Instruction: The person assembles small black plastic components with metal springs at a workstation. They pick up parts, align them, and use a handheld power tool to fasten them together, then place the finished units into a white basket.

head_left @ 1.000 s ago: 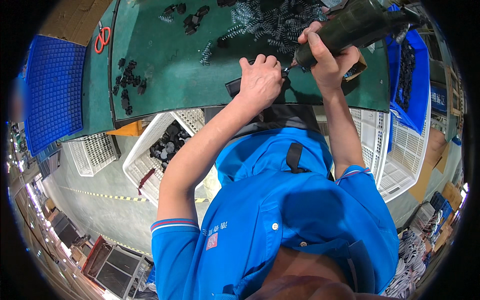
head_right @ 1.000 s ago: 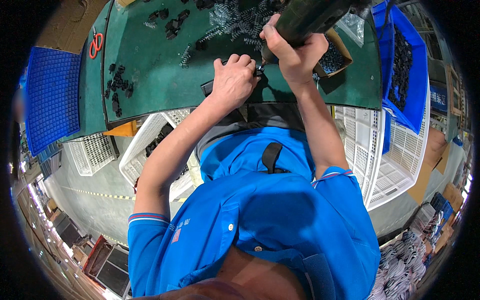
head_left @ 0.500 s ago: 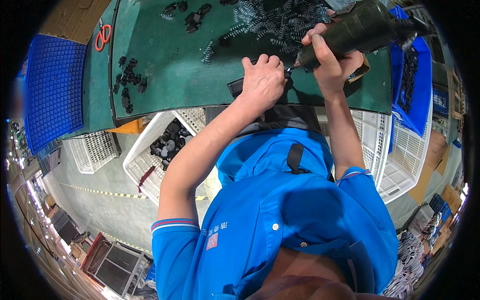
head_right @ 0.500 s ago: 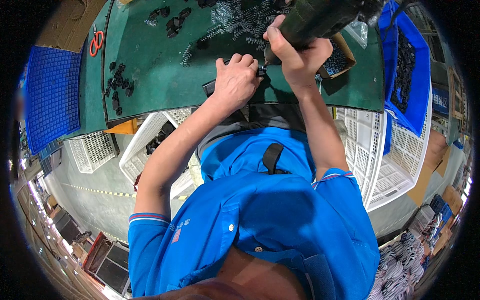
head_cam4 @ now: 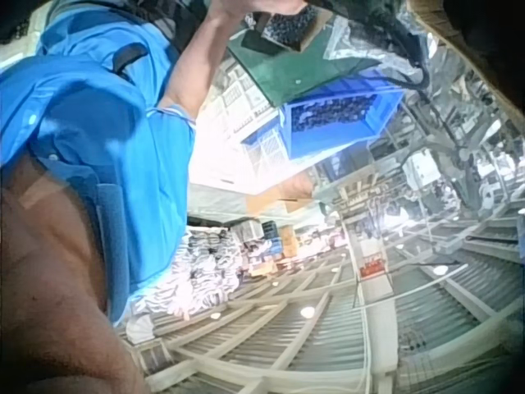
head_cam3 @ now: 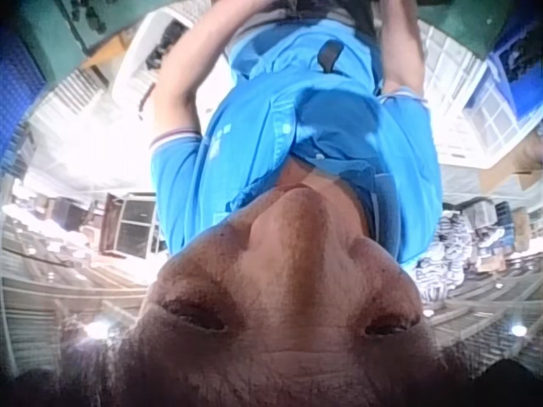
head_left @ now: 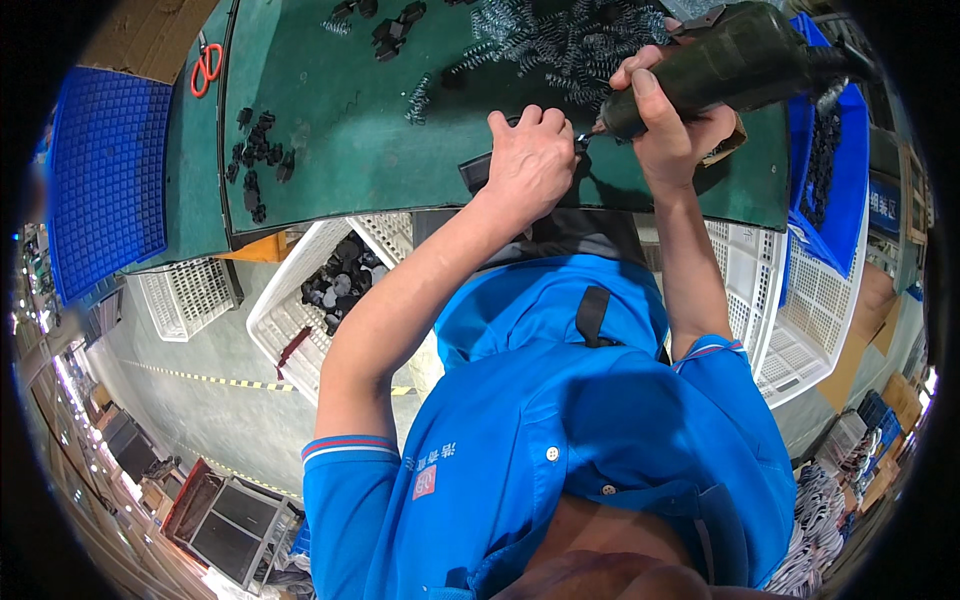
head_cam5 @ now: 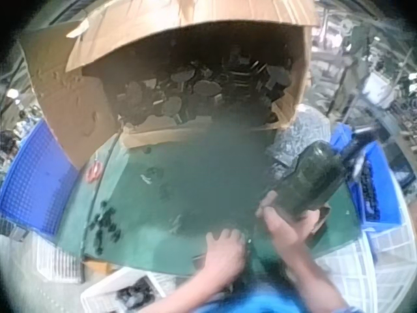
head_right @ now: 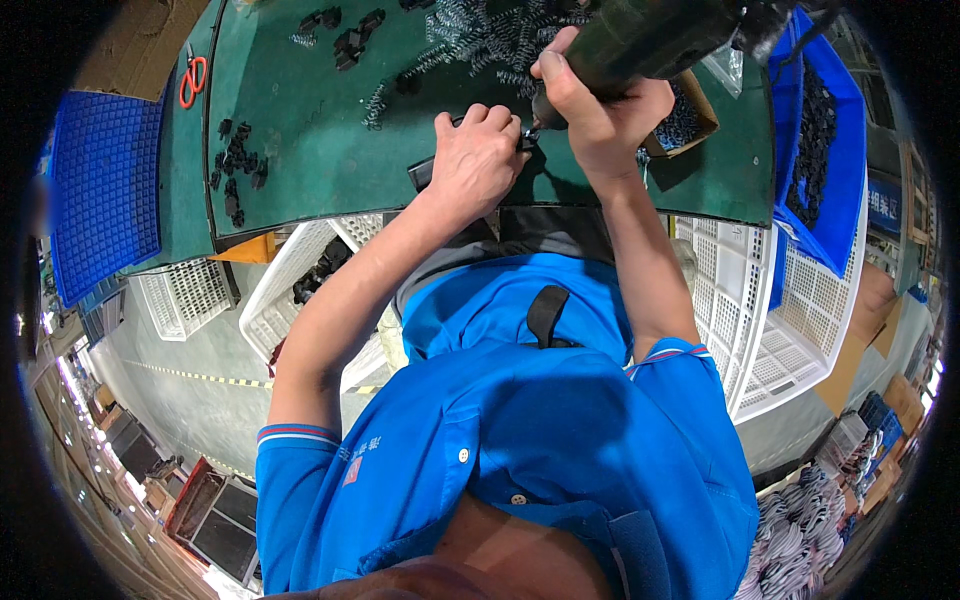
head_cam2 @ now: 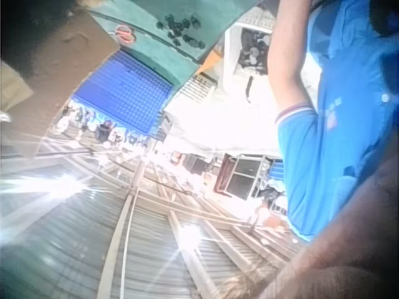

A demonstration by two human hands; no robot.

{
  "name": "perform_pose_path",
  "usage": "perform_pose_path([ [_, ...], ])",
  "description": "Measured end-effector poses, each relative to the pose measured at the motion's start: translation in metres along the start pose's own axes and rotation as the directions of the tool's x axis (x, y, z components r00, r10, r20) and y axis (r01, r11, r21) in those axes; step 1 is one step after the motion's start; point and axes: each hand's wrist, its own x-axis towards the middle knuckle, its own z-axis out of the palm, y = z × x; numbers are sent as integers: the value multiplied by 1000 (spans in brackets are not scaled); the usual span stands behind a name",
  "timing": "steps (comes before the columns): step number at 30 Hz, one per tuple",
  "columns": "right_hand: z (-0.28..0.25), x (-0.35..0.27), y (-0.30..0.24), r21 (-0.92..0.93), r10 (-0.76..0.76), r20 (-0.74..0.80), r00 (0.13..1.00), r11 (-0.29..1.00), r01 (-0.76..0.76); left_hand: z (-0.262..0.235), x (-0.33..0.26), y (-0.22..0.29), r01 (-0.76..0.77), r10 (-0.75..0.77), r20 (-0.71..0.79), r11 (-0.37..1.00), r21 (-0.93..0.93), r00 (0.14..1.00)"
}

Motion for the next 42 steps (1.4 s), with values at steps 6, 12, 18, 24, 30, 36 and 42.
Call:
perform_pose_path([
  [6, -3, -4, 1, -84, -16, 108, 994, 996, 25, 1, 1, -1, 3, -3, 12, 1000, -1, 1000],
  [12, -1, -12, 13, -56, -30, 242, 970, 997, 45, 7, -2, 0, 7, -9, -43, 999, -47, 999],
  [18, -17, -17, 25, -70, 189, 326, 926, 982, -176, 5, -3, -1, -66, 64, -58, 997, -37, 996],
  [24, -8, 4, -24, -53, 214, 178, 960, 977, -208, -1, -3, 0, -12, 13, -32, 1000, 24, 999],
  [30, -112, 23, -99, -460, 240, -354, 904, 797, -391, -2, -7, -5, -5, 4, -17, 998, -59, 1000],
  [36, -264, -12, -50, -945, 353, -294, 888, 32, -325, -91, -105, -33, 198, -194, -95, 979, 44, 976],
  [42, -140, 29, -37, -909, 514, -17, 858, 349, -227, -115, -237, -104, 426, -520, 343, 848, 314, 782],
])
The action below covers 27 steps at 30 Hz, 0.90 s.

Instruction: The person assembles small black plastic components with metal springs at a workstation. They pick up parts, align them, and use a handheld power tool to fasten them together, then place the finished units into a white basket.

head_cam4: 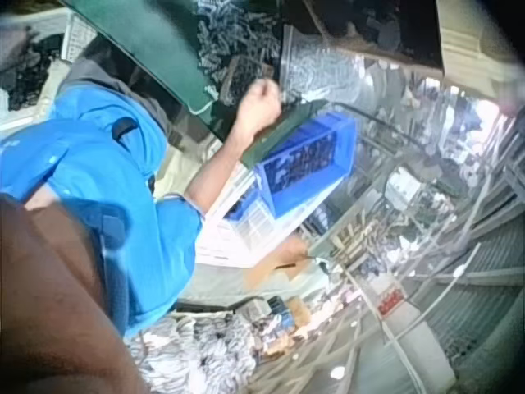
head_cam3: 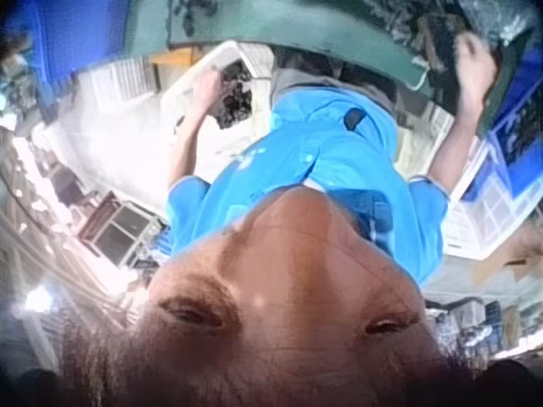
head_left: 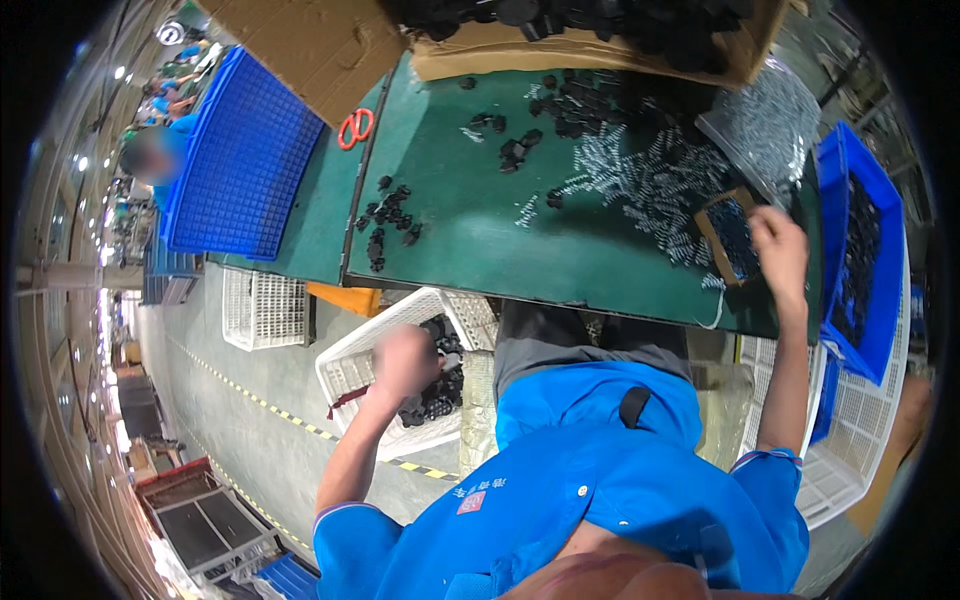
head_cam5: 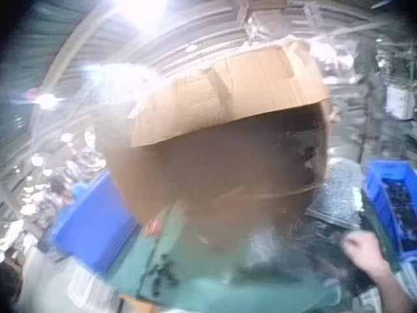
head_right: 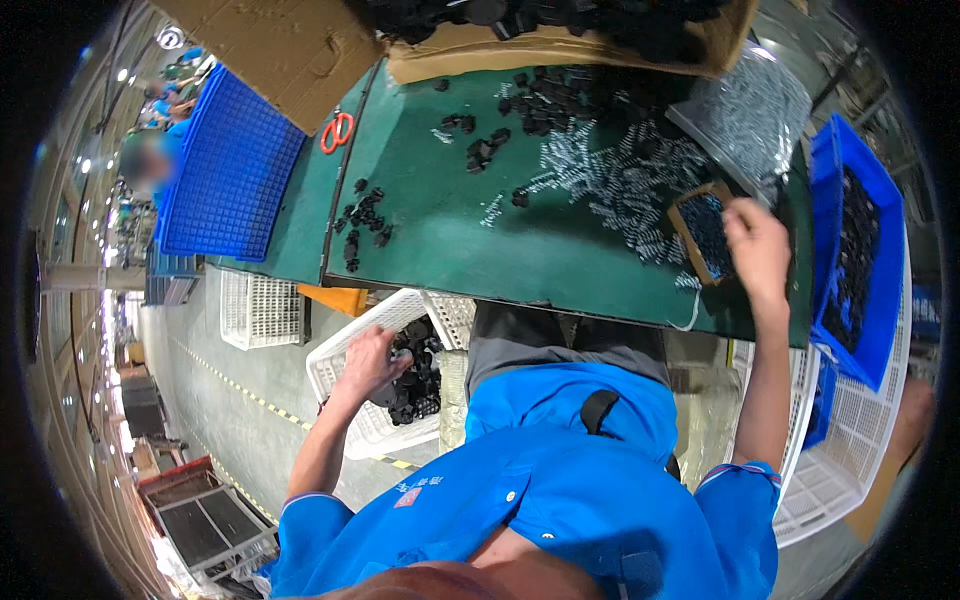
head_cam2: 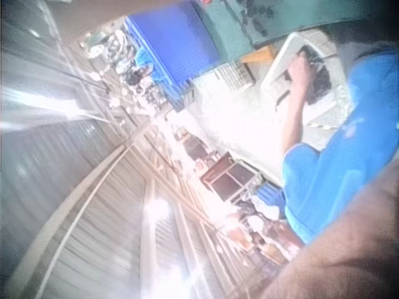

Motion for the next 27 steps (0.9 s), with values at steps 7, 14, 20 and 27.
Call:
perform_pose_path([
  [7, 49, 13, 10, -391, -100, 137, 985, 909, 147, -23, 188, 2, -101, -249, -592, 864, -494, 767],
  [14, 62, -1, 46, -179, -159, -6, 987, 971, 156, -12, 370, 38, -67, -439, -748, 840, -538, 497],
  [20, 68, 4, 23, -129, -178, -97, 979, 978, 165, -29, 351, 150, -418, -308, -650, 562, -714, 695],
  [27, 67, -8, 47, -70, -49, -176, 983, 997, 38, -73, 288, 6, -17, -226, -772, 956, -293, 595],
])
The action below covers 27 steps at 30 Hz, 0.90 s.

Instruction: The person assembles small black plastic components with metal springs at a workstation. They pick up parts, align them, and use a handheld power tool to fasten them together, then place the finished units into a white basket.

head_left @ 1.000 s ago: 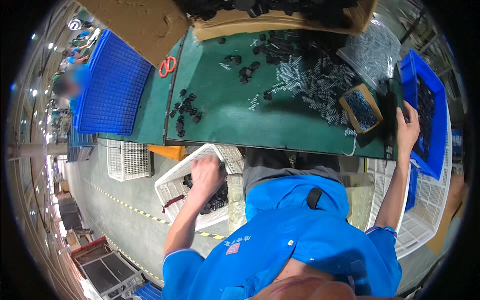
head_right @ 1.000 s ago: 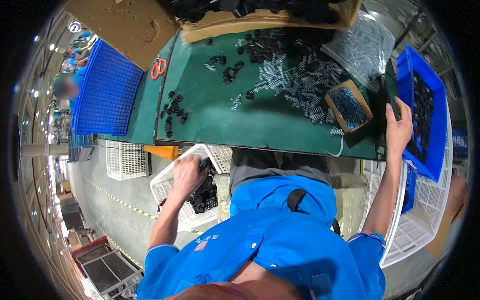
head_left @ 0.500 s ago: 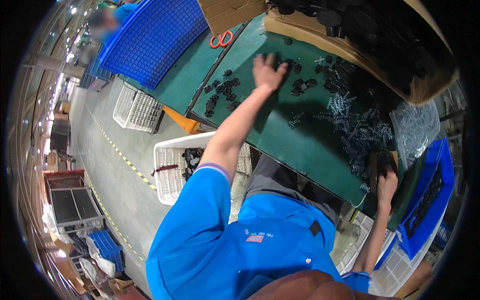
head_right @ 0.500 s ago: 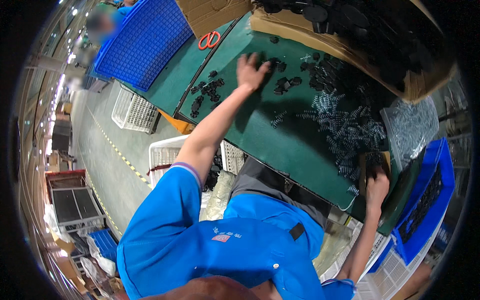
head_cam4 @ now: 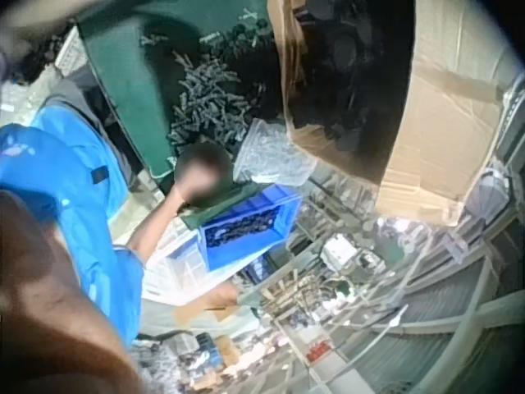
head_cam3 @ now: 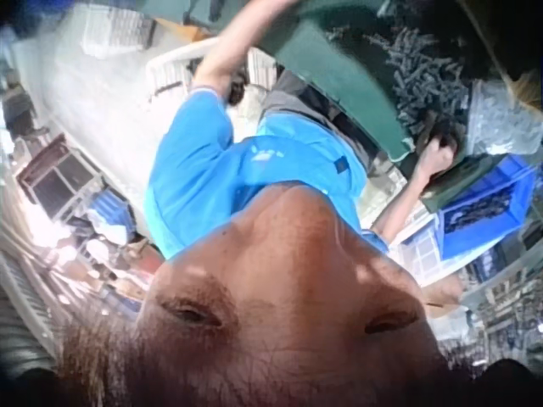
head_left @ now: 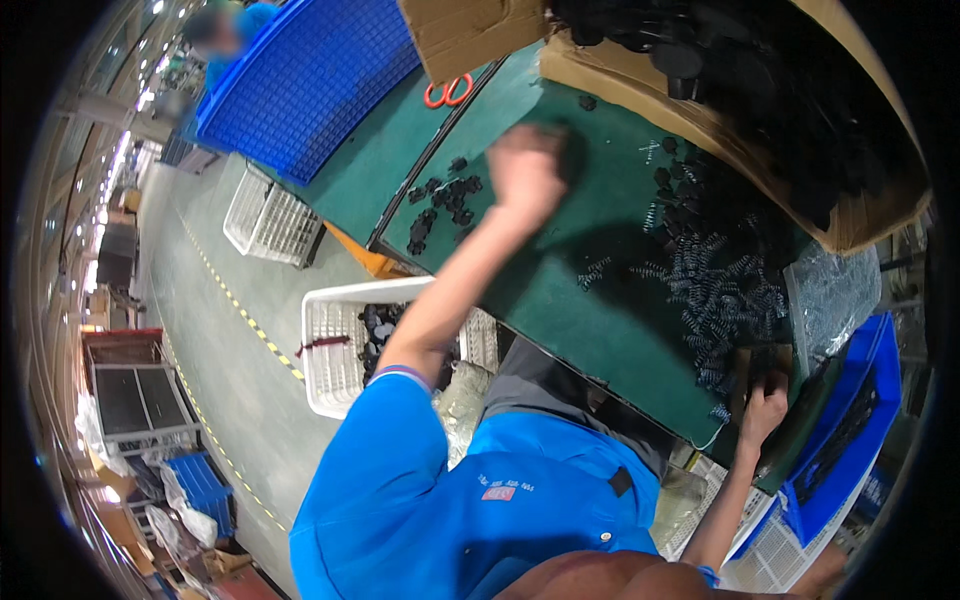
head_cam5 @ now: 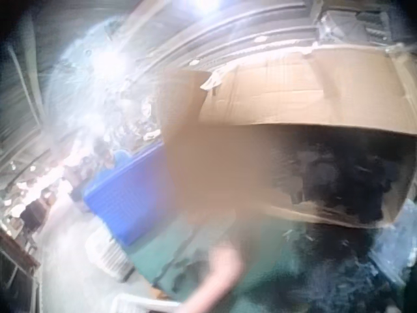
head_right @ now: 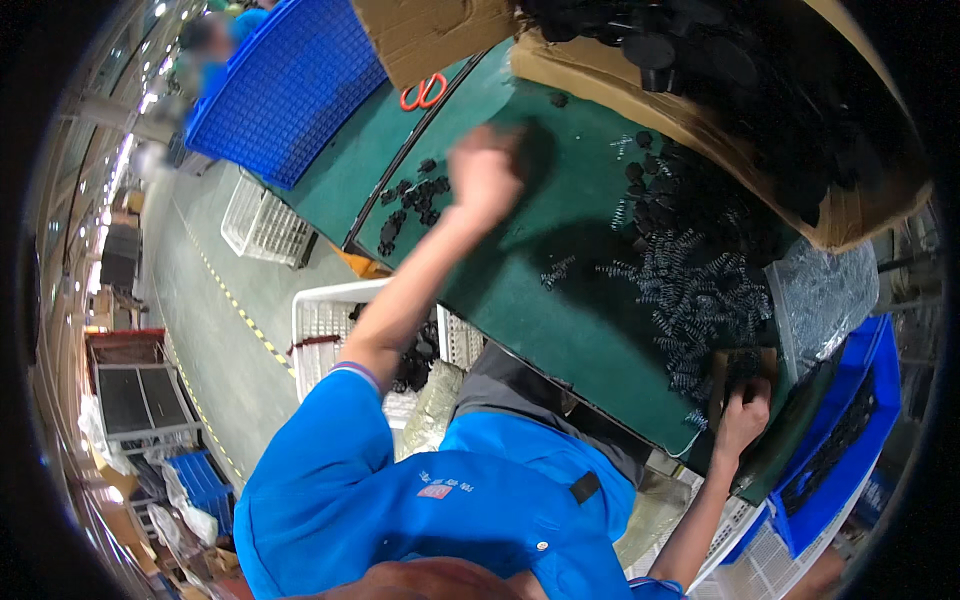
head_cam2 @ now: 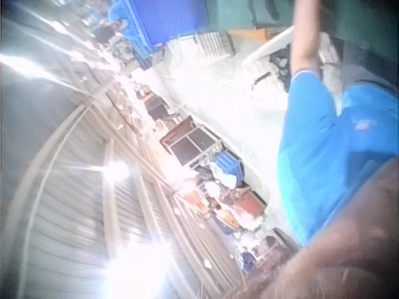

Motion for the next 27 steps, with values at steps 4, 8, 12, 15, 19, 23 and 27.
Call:
perform_pose_path([
  [4, 10, 9, -21, 22, -136, -115, 984, 990, 139, -8, -15, -152, 292, -384, 311, 907, 302, 869],
  [8, 6, 6, -13, 162, -12, -33, 999, 987, 17, 1, -9, -174, 395, -442, 364, 897, 198, 820],
  [12, 2, -1, -8, 297, 67, -8, 998, 953, -62, -24, -29, -65, 309, -237, 213, 850, -427, 948],
  [15, 3, -2, 9, 247, 33, -66, 997, 969, -15, -47, -86, -4, -133, 134, -6, 976, -170, 991],
  [19, 3, -3, 9, 164, -80, -52, 995, 983, 88, -52, -157, -41, 245, -235, -90, 962, 121, 968],
  [23, 5, 1, -12, 181, -55, -62, 997, 981, 65, -45, -161, -64, 261, -261, -22, 965, -29, 965],
  [27, 4, 2, -15, 125, -60, -63, 996, 990, 67, -27, -110, 3, 123, -159, -50, 896, -426, 986],
])
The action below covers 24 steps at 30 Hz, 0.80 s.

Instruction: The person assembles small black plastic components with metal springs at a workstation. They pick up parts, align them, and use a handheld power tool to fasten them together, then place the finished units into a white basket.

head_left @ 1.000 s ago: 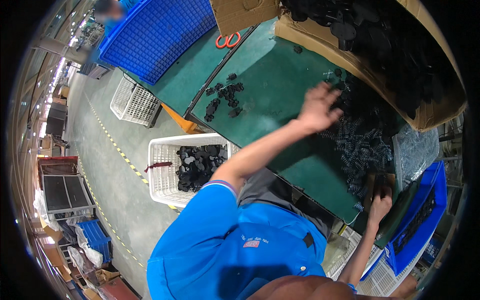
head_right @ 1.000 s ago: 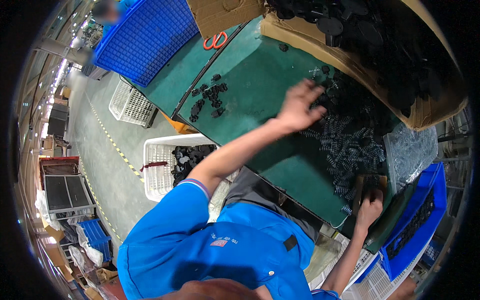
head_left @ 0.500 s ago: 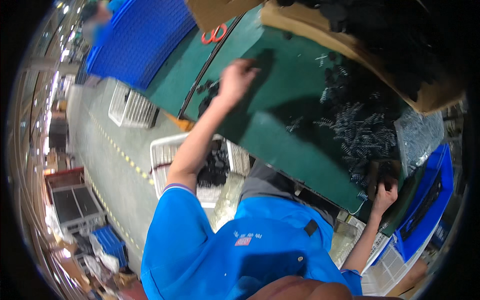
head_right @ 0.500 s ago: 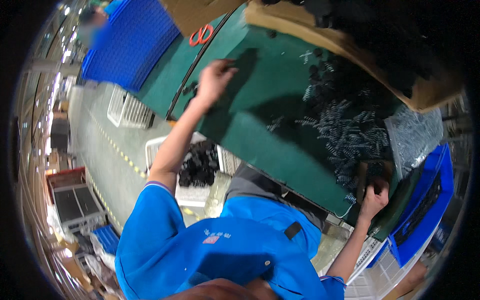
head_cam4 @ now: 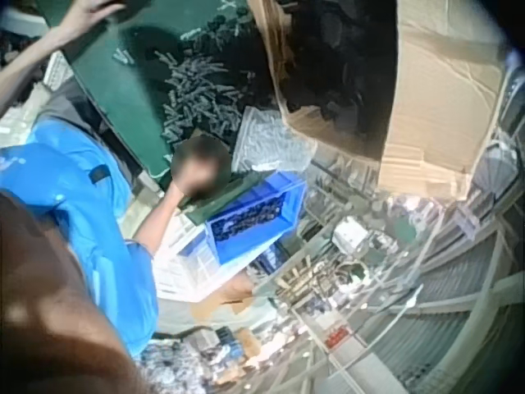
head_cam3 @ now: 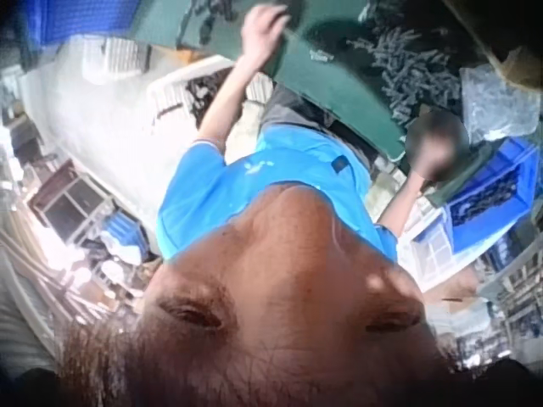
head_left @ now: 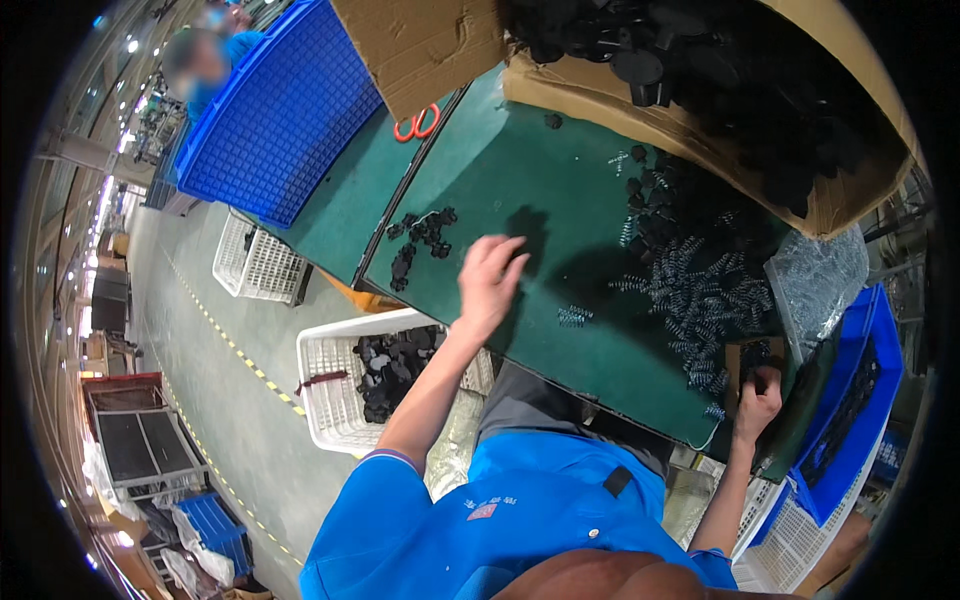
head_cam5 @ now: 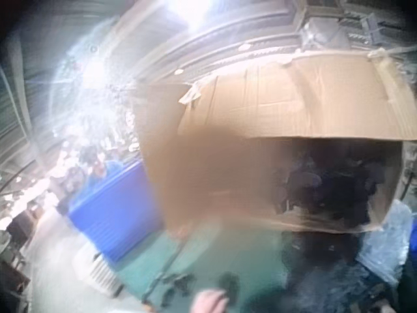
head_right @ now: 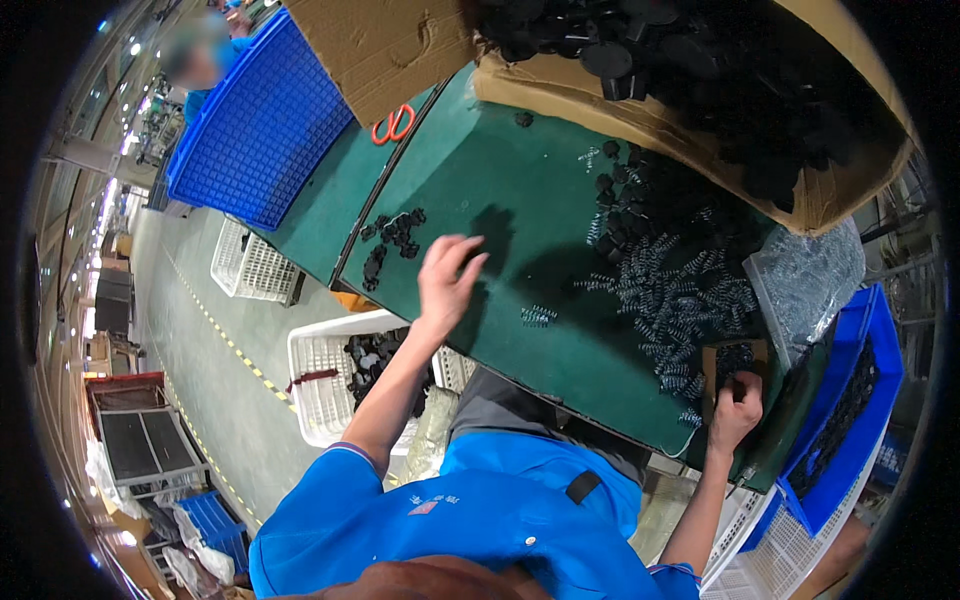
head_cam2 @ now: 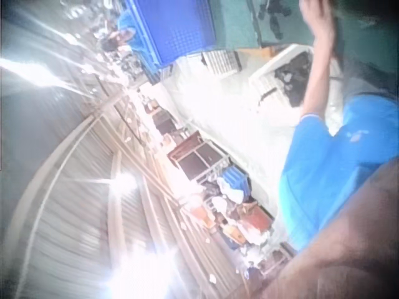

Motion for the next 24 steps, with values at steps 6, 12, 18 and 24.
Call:
perform_pose_path([
  [6, 2, 4, -1, -63, -140, -110, 984, 989, 134, 125, 157, -33, -18, 42, -200, 993, 119, 979],
  [12, 2, 2, -13, 41, 84, -41, 996, 996, -83, 186, 128, -1, -39, 88, 332, 988, -152, 939],
  [18, -3, 3, -23, -6, 47, -45, 998, 999, -47, 160, 321, 43, -410, 429, -383, 902, 135, 818],
  [24, 4, 6, -14, 3, 36, -39, 999, 999, -36, 145, 518, -67, 8, -206, 281, 819, 573, 937],
])
